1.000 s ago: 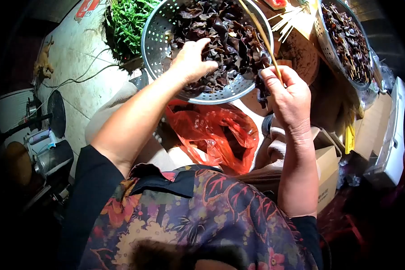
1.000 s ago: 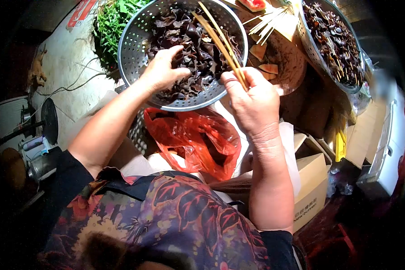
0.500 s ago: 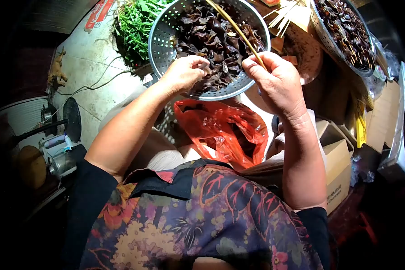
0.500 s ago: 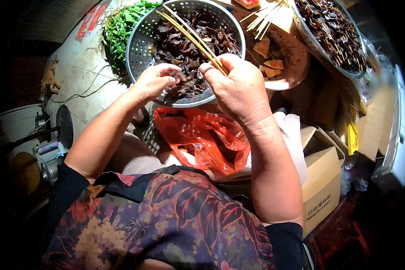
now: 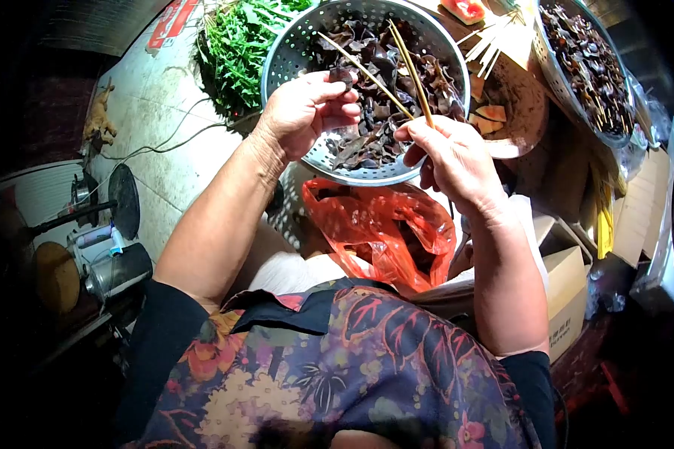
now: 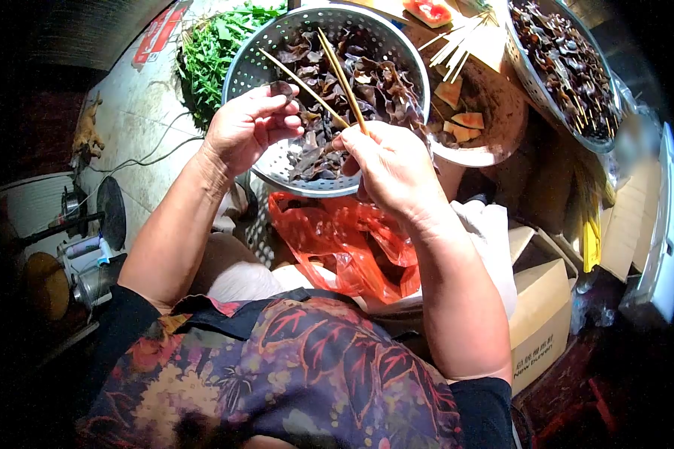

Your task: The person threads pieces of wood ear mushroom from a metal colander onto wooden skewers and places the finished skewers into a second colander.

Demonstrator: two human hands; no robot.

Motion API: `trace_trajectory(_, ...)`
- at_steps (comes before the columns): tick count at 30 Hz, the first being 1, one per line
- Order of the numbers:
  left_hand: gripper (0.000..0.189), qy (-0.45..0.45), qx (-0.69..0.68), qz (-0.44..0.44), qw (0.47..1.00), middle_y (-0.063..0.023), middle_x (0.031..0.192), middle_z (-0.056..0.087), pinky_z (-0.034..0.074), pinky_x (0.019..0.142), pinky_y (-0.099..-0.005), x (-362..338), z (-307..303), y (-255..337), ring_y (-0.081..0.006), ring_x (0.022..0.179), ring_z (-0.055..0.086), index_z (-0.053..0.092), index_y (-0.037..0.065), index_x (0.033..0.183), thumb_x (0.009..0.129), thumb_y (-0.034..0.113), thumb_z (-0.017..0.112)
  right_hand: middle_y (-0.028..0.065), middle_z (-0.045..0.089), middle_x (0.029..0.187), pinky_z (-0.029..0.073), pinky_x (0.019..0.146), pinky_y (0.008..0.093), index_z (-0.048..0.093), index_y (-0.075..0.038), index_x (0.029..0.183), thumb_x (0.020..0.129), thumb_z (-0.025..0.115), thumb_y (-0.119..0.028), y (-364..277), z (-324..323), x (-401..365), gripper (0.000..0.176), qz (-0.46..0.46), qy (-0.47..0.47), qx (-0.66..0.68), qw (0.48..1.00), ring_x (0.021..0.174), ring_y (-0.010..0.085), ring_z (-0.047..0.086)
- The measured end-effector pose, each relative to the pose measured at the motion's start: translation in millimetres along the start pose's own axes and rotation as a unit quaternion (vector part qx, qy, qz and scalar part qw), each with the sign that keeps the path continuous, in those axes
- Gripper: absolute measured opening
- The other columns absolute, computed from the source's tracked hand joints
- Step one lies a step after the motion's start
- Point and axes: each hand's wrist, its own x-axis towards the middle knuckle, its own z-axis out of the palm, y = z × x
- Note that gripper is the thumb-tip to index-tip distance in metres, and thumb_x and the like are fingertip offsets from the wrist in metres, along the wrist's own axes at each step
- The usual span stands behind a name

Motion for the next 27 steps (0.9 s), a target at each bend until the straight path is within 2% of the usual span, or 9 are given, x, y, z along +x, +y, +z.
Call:
trace_trajectory(1, 0.019, -0.002, -0.001, 0.006, 1.0, -0.0075, 0.087, 0.062, 0.054, 0.072, -0.032, 3, -2, 1, -0.0154, 0.074, 0.062, 0.055, 0.0, 0.104, 0.088, 0.01, 0.051, 0.0038, 0.058, 0.064, 0.039, 0.041, 0.022, 0.064, -0.003, 0.084, 0.088, 0.052, -0.027, -1, 3, 2, 0.027, -0.005, 0.003, 0.003, 1.0, 0.044, 0.0082, 0.049)
trace_trajectory(3, 0.014, 0.014, 0.024, 0.007, 1.0, -0.0078, 0.085, 0.063, 0.054, 0.07, -0.0305, 7, -4, 7, -0.0146, 0.072, 0.062, 0.056, 0.002, 0.098, 0.086, 0.009, 0.056, 0.0029, 0.056, 0.061, 0.04, 0.041, 0.0214, 0.064, -0.003, 0.085, 0.088, 0.053, -0.027, 2, 4, 7, 0.026, 0.003, -0.005, 0.002, 1.0, 0.045, 0.0081, 0.049)
trace_trajectory(8, 0.015, 0.046, 0.071, 0.017, 0.996, -0.0089, 0.084, 0.064, 0.054, 0.067, -0.0295, 5, 0, 24, -0.0156, 0.07, 0.063, 0.056, 0.004, 0.098, 0.083, 0.008, 0.06, 0.0031, 0.056, 0.061, 0.039, 0.041, 0.0204, 0.064, -0.004, 0.085, 0.087, 0.054, -0.028, -8, 6, 14, 0.026, 0.027, 0.014, 0.026, 0.999, 0.044, 0.0075, 0.049)
trace_trajectory(12, 0.014, 0.033, 0.123, 0.066, 0.99, -0.0095, 0.088, 0.066, 0.054, 0.064, -0.0291, 7, -13, 31, -0.0183, 0.076, 0.065, 0.059, 0.004, 0.093, 0.08, 0.0, 0.06, 0.0028, 0.056, 0.058, 0.035, 0.041, 0.02, 0.066, -0.006, 0.086, 0.086, 0.055, -0.027, -11, 3, 22, 0.023, 0.05, -0.024, 0.045, 0.997, 0.044, 0.0067, 0.046)
trace_trajectory(14, 0.012, 0.087, 0.23, 0.129, 0.961, -0.0083, 0.087, 0.066, 0.053, 0.065, -0.0279, 7, -15, 32, -0.0168, 0.076, 0.064, 0.061, 0.003, 0.09, 0.079, -0.001, 0.058, 0.0021, 0.056, 0.057, 0.032, 0.041, 0.02, 0.067, -0.007, 0.085, 0.084, 0.056, -0.025, -15, 3, 24, 0.021, 0.058, -0.03, 0.038, 0.997, 0.044, 0.0065, 0.045)
trace_trajectory(18, 0.011, 0.138, 0.241, 0.177, 0.944, -0.0071, 0.087, 0.066, 0.052, 0.067, -0.0268, 7, -23, 35, -0.0151, 0.077, 0.064, 0.063, 0.003, 0.089, 0.08, -0.001, 0.057, 0.0012, 0.055, 0.057, 0.034, 0.044, 0.021, 0.067, -0.007, 0.08, 0.082, 0.057, -0.024, -21, 8, 25, 0.02, 0.071, -0.047, 0.022, 0.996, 0.047, 0.0078, 0.048)
trace_trajectory(21, 0.011, 0.169, 0.091, 0.166, 0.967, -0.0093, 0.087, 0.065, 0.053, 0.074, -0.0307, 8, -25, 35, -0.0189, 0.079, 0.065, 0.061, 0.002, 0.091, 0.082, -0.001, 0.054, 0.0009, 0.054, 0.056, 0.035, 0.045, 0.0215, 0.067, -0.007, 0.078, 0.082, 0.057, -0.024, -22, 9, 29, 0.019, 0.093, -0.056, 0.007, 0.994, 0.048, 0.0078, 0.048)
trace_trajectory(22, 0.011, 0.17, 0.09, 0.167, 0.967, -0.0093, 0.087, 0.065, 0.053, 0.074, -0.0307, 10, -28, 35, -0.0189, 0.079, 0.065, 0.061, 0.002, 0.091, 0.082, -0.001, 0.054, 0.0009, 0.054, 0.056, 0.035, 0.045, 0.0215, 0.067, -0.007, 0.078, 0.082, 0.057, -0.024, -20, 9, 30, 0.019, 0.093, -0.057, 0.006, 0.994, 0.048, 0.0078, 0.048)
trace_trajectory(27, 0.017, 0.118, -0.066, 0.136, 0.981, -0.0113, 0.088, 0.063, 0.053, 0.077, -0.0354, 10, -38, 41, -0.0229, 0.081, 0.064, 0.057, 0.0, 0.097, 0.083, -0.001, 0.047, 0.0003, 0.053, 0.054, 0.034, 0.043, 0.0218, 0.067, -0.008, 0.078, 0.081, 0.057, -0.025, -21, 10, 32, 0.02, 0.101, -0.05, -0.028, 0.993, 0.046, 0.0073, 0.047)
